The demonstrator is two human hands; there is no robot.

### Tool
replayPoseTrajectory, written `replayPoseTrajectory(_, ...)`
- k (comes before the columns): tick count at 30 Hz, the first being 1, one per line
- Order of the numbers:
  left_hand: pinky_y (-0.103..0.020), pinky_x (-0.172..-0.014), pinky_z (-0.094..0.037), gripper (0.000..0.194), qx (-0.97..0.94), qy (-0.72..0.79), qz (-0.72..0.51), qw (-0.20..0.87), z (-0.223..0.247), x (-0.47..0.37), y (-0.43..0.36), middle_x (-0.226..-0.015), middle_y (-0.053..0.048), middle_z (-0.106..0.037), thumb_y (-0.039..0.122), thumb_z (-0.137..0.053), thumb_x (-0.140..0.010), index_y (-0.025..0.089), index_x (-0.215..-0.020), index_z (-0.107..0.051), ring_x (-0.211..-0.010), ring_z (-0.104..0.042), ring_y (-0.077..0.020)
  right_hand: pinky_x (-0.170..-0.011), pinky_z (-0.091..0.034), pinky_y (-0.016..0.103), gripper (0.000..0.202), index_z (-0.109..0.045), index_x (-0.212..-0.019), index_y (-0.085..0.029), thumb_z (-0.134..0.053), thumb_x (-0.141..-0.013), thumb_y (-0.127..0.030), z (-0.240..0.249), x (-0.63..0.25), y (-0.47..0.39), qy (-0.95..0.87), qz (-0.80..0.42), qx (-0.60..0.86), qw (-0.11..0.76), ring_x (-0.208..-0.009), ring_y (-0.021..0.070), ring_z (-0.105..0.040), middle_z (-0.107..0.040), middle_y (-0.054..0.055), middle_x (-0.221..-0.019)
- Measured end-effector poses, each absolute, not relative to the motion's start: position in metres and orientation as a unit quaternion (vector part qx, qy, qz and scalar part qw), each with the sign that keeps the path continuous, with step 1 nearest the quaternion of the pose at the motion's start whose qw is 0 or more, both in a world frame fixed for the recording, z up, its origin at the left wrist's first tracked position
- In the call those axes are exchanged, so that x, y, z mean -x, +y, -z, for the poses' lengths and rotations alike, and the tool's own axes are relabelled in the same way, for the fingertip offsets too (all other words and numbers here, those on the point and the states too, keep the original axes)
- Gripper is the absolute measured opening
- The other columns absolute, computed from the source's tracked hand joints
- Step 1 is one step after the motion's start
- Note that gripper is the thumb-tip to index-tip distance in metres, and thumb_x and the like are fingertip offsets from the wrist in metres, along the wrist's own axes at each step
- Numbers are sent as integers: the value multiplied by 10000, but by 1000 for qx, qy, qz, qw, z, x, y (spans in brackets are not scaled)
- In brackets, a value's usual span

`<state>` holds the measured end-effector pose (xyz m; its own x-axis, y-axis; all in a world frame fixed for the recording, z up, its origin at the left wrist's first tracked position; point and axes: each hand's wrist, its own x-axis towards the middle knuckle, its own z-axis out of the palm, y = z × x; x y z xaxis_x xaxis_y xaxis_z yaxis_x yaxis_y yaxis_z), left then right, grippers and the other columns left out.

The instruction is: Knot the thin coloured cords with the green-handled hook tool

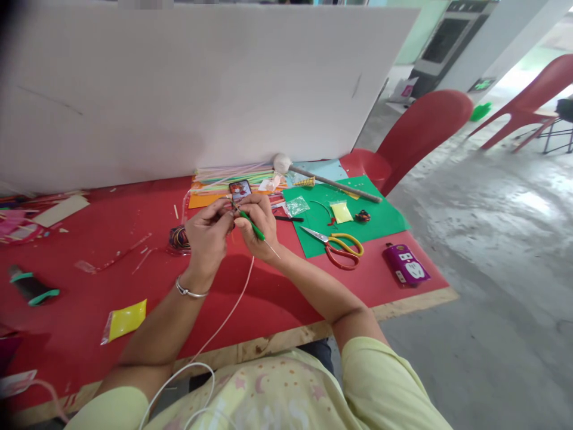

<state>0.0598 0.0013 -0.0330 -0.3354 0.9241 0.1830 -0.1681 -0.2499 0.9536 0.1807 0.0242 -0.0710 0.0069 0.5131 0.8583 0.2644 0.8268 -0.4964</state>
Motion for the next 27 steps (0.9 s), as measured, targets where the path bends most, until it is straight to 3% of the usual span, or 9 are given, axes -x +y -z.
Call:
replayPoseTrajectory(4,-175,-455,-306,211,-315,386,-581,643,21,-43,10,-693,-18,-670,142,-832,-570,155,-773,-775,-554,-498,-71,-1013,-556,454,579,-695,-947,-208,-394,-1055,-690,63,-191,31,-721,-167,249,624,-1120,253,-621,-624,117,-1103)
replayPoseTrajectory(6,-151,-429,-283,262,-298,358,-517,718,16,-32,14,-695,-21,-663,114,-816,-533,139,-788,-762,-520,-448,-47,-947,-591,415,629,-696,-909,-201,-384,-1037,-733,59,-197,35,-728,-245,236,595,-1061,231,-651,-639,118,-1122)
replayPoseTrajectory(8,-135,-425,-287,308,-298,354,-512,724,13,-25,17,-698,-18,-663,104,-806,-539,135,-844,-774,-519,-453,-41,-740,-605,326,666,-688,-907,-196,-394,-1004,-786,57,-202,38,-717,-338,236,562,-854,174,-667,-663,109,-1096)
replayPoseTrajectory(10,-128,-425,-302,307,-308,349,-519,717,15,-23,18,-716,-25,-678,101,-801,-554,128,-859,-780,-532,-477,-43,-524,-501,249,679,-675,-937,-195,-427,-968,-826,56,-204,40,-698,-418,233,532,-605,103,-576,-680,72,-971)
replayPoseTrajectory(12,-128,-425,-317,282,-312,338,-518,721,17,-24,17,-729,-36,-693,97,-801,-561,123,-841,-781,-550,-504,-51,-437,-385,224,682,-655,-937,-195,-459,-942,-848,56,-205,40,-681,-469,231,513,-482,68,-465,-645,15,-800)
replayPoseTrajectory(18,-107,-437,-364,297,-294,275,-524,750,18,-26,15,-753,-51,-739,119,-875,-571,141,-856,-790,-546,-519,-42,-414,-317,215,727,-623,-900,-207,-467,-872,-916,54,-198,31,-612,-527,287,515,-471,79,-394,-490,-51,-601)
replayPoseTrajectory(22,-101,-430,-359,314,-297,263,-549,736,18,-28,14,-709,-47,-735,135,-952,-536,138,-811,-800,-551,-562,-50,-394,-304,216,663,-628,-948,-204,-464,-940,-846,53,-195,26,-602,-556,259,511,-430,67,-314,-504,-59,-596)
replayPoseTrajectory(25,-108,-418,-334,349,-290,285,-577,709,20,-29,15,-670,-34,-731,126,-980,-502,160,-809,-819,-578,-625,-81,-372,-276,220,651,-616,-964,-202,-463,-950,-835,54,-195,26,-597,-570,243,511,-422,66,-328,-521,-58,-612)
replayPoseTrajectory(27,-118,-413,-323,334,-292,292,-581,701,21,-30,15,-629,-20,-714,135,-989,-505,164,-794,-822,-521,-589,-67,-359,-258,224,663,-611,-953,-204,-447,-947,-846,55,-195,27,-592,-571,248,512,-417,65,-330,-513,-62,-612)
